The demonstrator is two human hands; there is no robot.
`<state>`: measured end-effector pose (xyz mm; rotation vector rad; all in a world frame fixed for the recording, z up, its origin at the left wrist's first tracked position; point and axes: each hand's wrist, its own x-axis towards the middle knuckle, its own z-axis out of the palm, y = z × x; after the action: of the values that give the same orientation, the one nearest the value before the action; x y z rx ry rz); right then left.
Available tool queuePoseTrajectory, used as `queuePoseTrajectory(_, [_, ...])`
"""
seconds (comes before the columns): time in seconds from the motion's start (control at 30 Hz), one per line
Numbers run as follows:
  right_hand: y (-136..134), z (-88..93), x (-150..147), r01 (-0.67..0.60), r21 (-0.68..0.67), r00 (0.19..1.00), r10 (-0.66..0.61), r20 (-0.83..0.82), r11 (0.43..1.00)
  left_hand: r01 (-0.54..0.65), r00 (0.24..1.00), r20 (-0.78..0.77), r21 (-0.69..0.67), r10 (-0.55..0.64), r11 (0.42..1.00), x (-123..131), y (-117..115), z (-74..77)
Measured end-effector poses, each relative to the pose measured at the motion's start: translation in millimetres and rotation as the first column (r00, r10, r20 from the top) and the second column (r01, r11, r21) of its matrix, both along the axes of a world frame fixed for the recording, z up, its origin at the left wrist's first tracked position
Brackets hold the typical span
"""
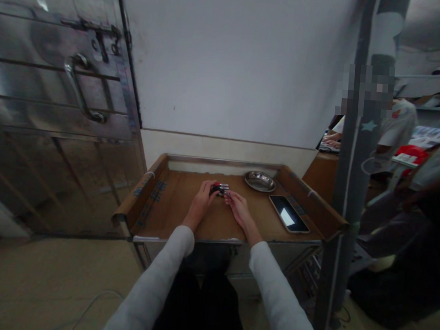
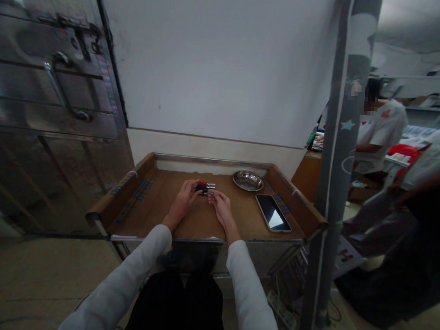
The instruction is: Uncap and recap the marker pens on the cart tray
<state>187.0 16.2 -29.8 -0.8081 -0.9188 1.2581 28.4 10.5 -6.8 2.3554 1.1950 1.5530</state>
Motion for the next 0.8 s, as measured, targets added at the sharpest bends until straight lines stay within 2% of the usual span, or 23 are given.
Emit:
queuePoseTrajectory(0.07, [1.6,-1.4,2.3,0.034,-0.030,0.999,-0.035,-0.039,0.999,0.004,1.000,0.026,0.010,-0.004,1.000,-0.6,3.7,-3.6])
queuePoseTrajectory(0.17, [2.5,-1.7,3.6,0.029,-0.046,0.998,-0.032,-0.061,0.999,0.099,0.994,-0.036,0.010,-0.099,0.995,-0.8,9.0,-9.4])
queuePoseTrajectory(0.27, [0.1,0.5,2.4,-0.028,-0.042,0.998,0.025,-0.065,0.999,0.171,0.983,-0.066,-0.010,-0.171,0.985,0.0,10.2,-11.4])
queuePoseTrajectory(0.43, [-5.2,5.2,0.5,-0.123,-0.030,0.991,0.120,-0.064,0.992,0.191,0.979,-0.072,-0.002,-0.190,0.982,0.8,3.7,-5.1])
queuePoseTrajectory(0.5, [-5.1,5.8,1.1,-0.114,-0.036,0.991,0.111,-0.072,0.993,0.182,0.981,-0.071,0.015,-0.181,0.983,0.2,1.1,-2.3])
queuePoseTrajectory(0.63, [-2.6,4.8,2.9,-0.029,-0.060,0.995,0.023,-0.099,0.998,0.088,0.996,0.029,0.013,-0.089,0.996,-3.1,-0.7,1.0])
queuePoseTrajectory(0.8, [-1.1,1.6,1.6,0.015,-0.013,0.994,-0.016,-0.112,1.000,0.020,0.991,0.130,-0.032,-0.016,0.999,-8.0,-1.7,3.9])
